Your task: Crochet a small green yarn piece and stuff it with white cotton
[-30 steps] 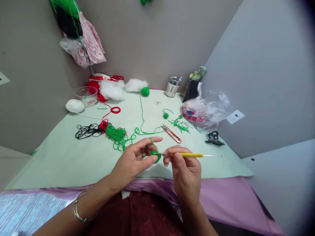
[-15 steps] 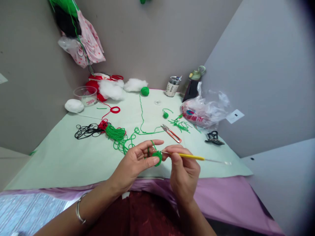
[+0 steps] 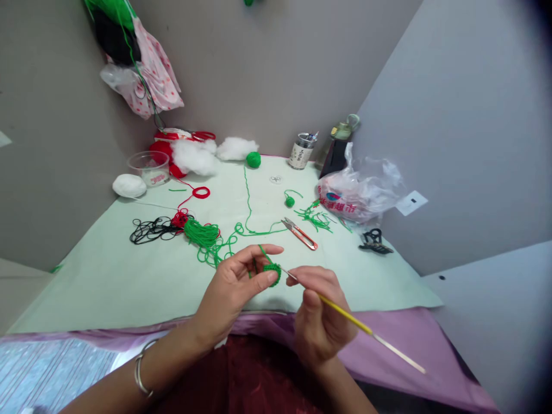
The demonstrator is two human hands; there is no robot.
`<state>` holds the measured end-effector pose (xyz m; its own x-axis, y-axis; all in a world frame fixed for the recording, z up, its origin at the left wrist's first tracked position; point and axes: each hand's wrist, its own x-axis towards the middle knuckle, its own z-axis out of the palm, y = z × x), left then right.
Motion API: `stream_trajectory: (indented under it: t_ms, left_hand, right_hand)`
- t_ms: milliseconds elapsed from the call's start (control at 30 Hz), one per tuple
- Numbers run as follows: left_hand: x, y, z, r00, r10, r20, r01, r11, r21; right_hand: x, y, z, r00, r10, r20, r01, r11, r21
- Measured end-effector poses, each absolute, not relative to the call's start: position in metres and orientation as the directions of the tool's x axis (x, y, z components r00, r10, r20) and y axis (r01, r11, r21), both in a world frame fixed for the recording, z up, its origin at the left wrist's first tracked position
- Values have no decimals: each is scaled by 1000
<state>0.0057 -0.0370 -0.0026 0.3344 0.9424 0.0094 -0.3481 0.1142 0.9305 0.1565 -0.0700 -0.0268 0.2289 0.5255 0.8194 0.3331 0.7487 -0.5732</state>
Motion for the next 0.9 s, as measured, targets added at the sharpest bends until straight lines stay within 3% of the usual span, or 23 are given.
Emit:
stream_trajectory:
  t_ms: [100, 367, 633, 800, 900]
  left_hand:
    - [8, -39, -1, 302, 953, -3, -372, 121, 921]
    - [13, -40, -5, 272, 962, -22, -389, 131, 912]
    - [14, -39, 1, 399, 915, -60, -447, 251, 858]
    - [12, -37, 3, 372, 927, -53, -447, 229, 865]
    - [10, -37, 2, 355, 934, -28, -410, 183, 894]
  right_hand:
    - [156, -72, -30, 164, 489, 857, 384, 768, -512]
    - [151, -66, -26, 295, 543, 786, 327, 716, -617]
    - [153, -58, -24, 284, 768, 574, -22, 603, -797]
    - [154, -55, -17, 320, 858, 401, -316, 496, -809]
    - [158, -54, -14, 276, 888, 368, -374, 452, -810]
